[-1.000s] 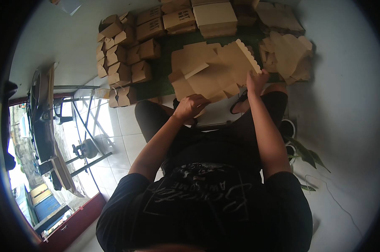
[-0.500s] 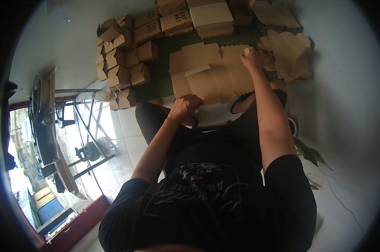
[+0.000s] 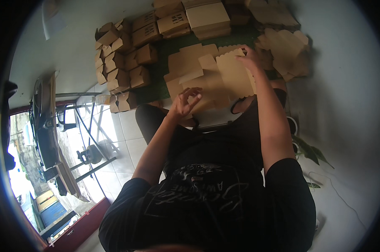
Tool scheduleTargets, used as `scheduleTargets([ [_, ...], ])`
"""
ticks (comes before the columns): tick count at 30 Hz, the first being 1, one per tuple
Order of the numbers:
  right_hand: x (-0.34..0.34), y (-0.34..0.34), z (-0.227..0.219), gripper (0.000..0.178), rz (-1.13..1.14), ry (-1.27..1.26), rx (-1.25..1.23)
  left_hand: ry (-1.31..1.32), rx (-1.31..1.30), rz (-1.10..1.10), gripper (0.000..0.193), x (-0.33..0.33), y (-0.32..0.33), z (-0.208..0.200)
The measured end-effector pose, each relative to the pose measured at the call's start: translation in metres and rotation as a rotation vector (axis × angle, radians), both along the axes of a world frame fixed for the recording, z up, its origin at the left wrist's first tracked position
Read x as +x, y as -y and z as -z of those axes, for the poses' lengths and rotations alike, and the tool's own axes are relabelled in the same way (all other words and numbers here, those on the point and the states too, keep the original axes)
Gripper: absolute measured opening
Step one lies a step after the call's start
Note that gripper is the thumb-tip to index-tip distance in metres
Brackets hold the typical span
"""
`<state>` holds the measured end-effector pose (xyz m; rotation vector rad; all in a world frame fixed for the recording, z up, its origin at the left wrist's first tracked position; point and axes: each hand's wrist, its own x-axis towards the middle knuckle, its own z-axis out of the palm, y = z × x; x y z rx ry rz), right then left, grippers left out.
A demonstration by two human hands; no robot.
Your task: The person assembles flat cardboard box blanks into finished boxes by folding and interlocking the flaps. They handle multiple blanks, fold side and end flaps, and tuck tabs to form the box shape, then place completed boxes aside.
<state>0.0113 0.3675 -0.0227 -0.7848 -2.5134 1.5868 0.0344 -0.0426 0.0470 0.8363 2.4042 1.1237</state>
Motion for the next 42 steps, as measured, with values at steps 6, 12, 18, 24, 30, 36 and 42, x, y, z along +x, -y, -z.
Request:
scheduleTargets([
  [6, 0.0, 0.015, -0.005, 0.054, -0.005, -0.019, 0.191, -0.069, -0.044, -0.056, 0.043, -0.032, -0.006, 0.044],
  [12, 0.002, 0.024, -0.005, 0.054, 0.009, -0.047, 0.223, -0.197, -0.2, -0.053, 0.058, -0.036, -0.006, 0.081],
  [18, 0.018, 0.006, 0.005, 0.057, -0.064, 0.004, 0.171, -0.191, -0.136, -0.1, 0.044, -0.039, -0.011, 0.078],
  [24, 0.02, 0.013, -0.01, 0.048, -0.057, -0.098, 0.07, -0.245, 0.002, -0.061, 0.018, -0.036, -0.026, 0.017],
  [30, 0.02, 0.04, -0.079, 0.043, -0.093, -0.192, 0.145, -0.367, 0.017, -0.205, 0.03, -0.053, -0.041, -0.034],
  [36, 0.016, 0.061, -0.134, 0.038, -0.178, -0.264, 0.171, -0.478, -0.299, -0.148, 0.108, -0.069, -0.034, -0.045],
  [42, 0.016, 0.07, -0.15, 0.036, -0.213, -0.315, 0.167, -0.34, -0.16, -0.204, 0.109, -0.079, -0.023, -0.02],
])
